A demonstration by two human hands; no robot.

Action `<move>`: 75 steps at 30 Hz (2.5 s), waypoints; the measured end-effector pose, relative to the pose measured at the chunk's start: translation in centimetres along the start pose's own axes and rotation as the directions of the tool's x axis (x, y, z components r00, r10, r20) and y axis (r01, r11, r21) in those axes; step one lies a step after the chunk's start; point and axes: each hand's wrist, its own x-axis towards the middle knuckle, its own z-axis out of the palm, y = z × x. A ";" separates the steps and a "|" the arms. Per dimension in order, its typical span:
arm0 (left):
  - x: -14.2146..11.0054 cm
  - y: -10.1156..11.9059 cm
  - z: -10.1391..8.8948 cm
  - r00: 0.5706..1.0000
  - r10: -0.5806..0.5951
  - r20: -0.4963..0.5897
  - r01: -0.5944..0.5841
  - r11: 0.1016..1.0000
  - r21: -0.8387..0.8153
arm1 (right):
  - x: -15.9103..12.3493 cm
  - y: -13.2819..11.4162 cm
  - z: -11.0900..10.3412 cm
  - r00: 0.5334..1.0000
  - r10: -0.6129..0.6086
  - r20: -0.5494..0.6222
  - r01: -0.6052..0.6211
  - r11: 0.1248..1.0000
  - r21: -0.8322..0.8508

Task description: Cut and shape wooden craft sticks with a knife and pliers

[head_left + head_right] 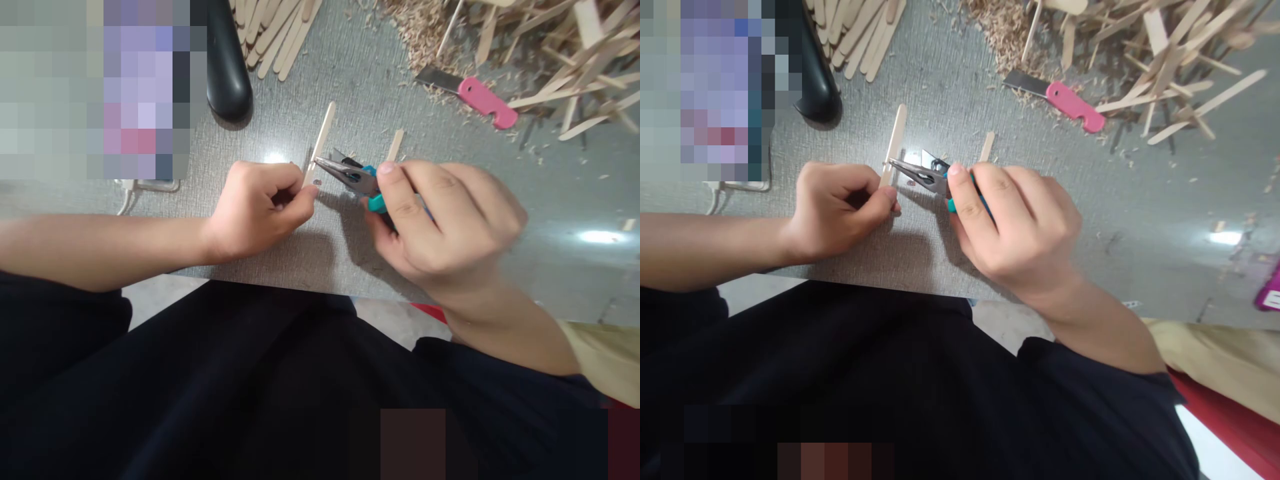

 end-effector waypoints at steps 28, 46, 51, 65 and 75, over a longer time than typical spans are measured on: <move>-0.2 0.4 -0.4 0.983 -0.136 0.123 0.167 0.938 -0.304 | 3.1 8.5 -0.7 0.929 0.349 0.125 -0.361 0.928 0.097; -0.3 -0.6 -0.2 0.970 -0.175 0.166 0.221 0.922 -0.318 | 4.2 6.7 1.8 0.953 0.154 0.262 -0.183 0.979 0.090; -0.1 -0.7 -0.1 0.971 -0.166 0.169 0.212 0.927 -0.308 | 5.0 5.8 2.9 0.932 0.141 0.335 -0.172 0.983 0.064; 0.1 -0.6 0.4 0.972 -0.185 0.142 0.229 0.880 -0.417 | 6.2 6.5 2.7 0.904 0.206 0.375 -0.217 0.976 -0.013; 0.2 0.0 0.5 0.972 -0.220 0.086 0.235 0.865 -0.443 | 5.6 5.3 2.0 0.964 0.134 0.229 -0.213 0.906 0.367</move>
